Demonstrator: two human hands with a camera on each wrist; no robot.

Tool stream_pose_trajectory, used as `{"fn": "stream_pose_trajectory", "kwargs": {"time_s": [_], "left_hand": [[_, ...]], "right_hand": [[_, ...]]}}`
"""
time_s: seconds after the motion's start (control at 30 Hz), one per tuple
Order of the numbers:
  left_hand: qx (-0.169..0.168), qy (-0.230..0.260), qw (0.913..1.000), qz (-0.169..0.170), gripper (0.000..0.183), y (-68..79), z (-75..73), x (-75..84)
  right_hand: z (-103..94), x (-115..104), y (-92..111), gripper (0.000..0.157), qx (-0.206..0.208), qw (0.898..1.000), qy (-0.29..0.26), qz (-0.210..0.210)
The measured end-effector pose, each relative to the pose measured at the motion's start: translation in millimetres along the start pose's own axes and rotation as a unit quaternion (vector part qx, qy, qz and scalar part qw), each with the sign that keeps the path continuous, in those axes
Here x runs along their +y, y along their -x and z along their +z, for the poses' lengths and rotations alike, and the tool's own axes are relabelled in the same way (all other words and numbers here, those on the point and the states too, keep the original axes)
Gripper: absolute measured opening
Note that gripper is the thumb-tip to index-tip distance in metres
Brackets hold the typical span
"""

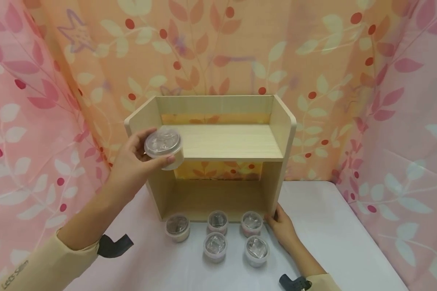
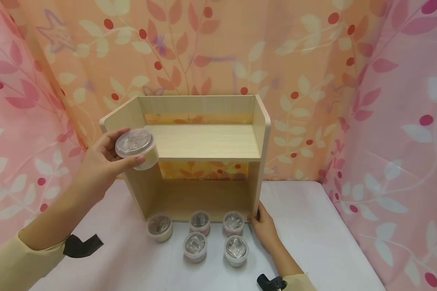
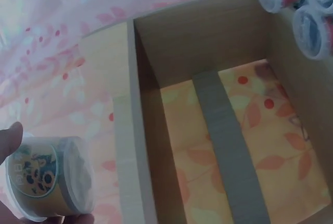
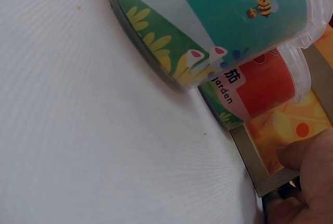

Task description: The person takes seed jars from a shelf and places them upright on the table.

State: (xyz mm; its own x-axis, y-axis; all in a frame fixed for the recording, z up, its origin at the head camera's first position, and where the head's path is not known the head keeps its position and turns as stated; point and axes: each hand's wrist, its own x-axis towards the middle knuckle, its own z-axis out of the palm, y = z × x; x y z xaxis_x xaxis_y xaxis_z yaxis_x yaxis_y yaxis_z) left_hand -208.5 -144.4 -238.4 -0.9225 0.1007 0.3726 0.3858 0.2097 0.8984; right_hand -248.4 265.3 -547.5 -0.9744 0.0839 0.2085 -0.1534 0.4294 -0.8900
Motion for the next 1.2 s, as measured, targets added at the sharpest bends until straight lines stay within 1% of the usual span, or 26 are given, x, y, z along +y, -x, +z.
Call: {"fn": "stream_pose_trajectory", "kwargs": {"time_s": [0.07, 0.2, 0.3, 0.4, 0.6, 0.73, 0.9, 1.2], "left_hand": [[0.01, 0.0, 0.9999, 0.006, 0.084, 9.7, -0.3, -5.3], [0.026, -0.019, 0.9991, 0.027, 0.084, 28.2, -2.2, -18.9], [0.032, -0.03, 0.9984, 0.036, 0.084, 40.7, -3.3, -31.0], [0.037, -0.025, 0.9982, 0.04, 0.085, 49.9, -2.8, -44.2], [0.053, -0.038, 0.9968, 0.045, 0.086, 65.4, -1.4, -76.2], [0.057, -0.026, 0.997, 0.044, 0.087, 75.4, 0.1, -95.0], [0.049, -0.036, 0.9966, 0.055, 0.088, 83.2, 0.4, -114.0], [0.016, -0.031, 0.9973, 0.064, 0.085, 82.5, -3.9, -152.4]], "right_hand": [[0.8, -0.6, 1.0, 0.067, -0.002, 1.0, -0.003, 0.0], [2.1, -0.8, 2.0, 0.066, -0.008, 1.0, -0.013, -0.001], [2.4, -0.7, 1.7, 0.065, -0.009, 1.0, -0.012, -0.005], [1.0, -1.9, 0.8, 0.065, -0.009, 1.0, -0.008, -0.006], [-1.5, -4.8, -2.6, 0.066, -0.009, 1.0, -0.014, -0.008], [-1.5, -3.7, -3.2, 0.065, -0.008, 1.0, -0.008, -0.009], [-1.7, -2.9, -2.1, 0.066, -0.005, 1.0, 0.003, -0.007], [-0.6, -1.4, -1.4, 0.065, -0.005, 1.0, -0.003, -0.008]]}}
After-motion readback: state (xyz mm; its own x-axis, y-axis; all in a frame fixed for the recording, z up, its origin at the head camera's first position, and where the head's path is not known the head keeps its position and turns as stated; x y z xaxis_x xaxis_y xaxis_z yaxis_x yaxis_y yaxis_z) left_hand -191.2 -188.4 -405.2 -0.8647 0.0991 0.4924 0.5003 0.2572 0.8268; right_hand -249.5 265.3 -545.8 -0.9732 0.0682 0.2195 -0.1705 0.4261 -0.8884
